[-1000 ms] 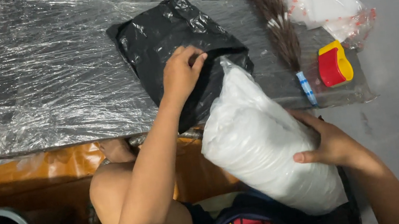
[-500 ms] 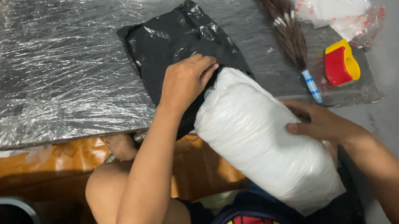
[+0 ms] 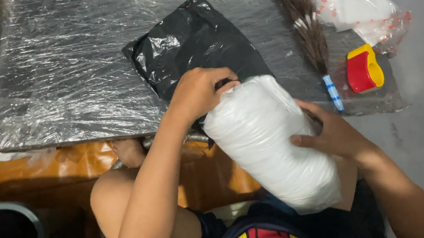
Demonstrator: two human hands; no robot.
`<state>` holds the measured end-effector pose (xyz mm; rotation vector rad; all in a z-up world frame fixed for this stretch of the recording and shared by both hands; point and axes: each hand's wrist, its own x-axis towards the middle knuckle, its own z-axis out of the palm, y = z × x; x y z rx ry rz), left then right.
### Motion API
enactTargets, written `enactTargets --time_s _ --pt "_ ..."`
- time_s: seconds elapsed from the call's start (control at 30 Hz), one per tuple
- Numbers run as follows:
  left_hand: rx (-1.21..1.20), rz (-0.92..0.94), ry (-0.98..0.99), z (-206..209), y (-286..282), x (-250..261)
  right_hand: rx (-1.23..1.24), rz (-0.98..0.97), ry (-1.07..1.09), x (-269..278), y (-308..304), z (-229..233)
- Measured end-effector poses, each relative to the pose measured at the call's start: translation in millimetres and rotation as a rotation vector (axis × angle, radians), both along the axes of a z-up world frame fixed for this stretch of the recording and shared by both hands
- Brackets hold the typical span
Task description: A person is placing a white pillow into a black plastic shipping bag, sealing it, and then cleaning the bag with a duster.
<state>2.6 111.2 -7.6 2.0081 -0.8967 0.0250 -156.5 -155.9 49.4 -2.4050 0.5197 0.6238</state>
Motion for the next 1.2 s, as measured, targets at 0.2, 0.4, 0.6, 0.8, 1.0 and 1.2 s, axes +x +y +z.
enactTargets --time_s 0.2,0.4,0.6,0.8,1.0,1.2 --pt "-0.121 0.009 0.187 20.6 14.6 -8.2 0.002 -0.052 -0.047 -1.6 5.7 -3.6" --pt "-0.140 0.017 0.182 36.8 20.4 -18.9 0.022 -0.088 -0.110 2.9 10.6 -3.3" --pt "-0.032 0.185 -0.308 48.3 15.2 -35.3 0.088 -0.103 -0.201 5.6 3.2 -26.8" --pt "-0.064 0.272 -0.702 53.8 6.6 -47.1 0.290 -0.166 -0.367 12.4 -0.8 -44.5" --pt "-0.190 0.376 -0.875 65.4 -6.4 -46.4 0.332 -0.098 -0.854 29.5 25.8 -55.8" --pt "-0.614 0.572 -0.462 45.5 -25.3 -28.1 0.366 -0.052 -1.356 86.3 34.4 -90.2"
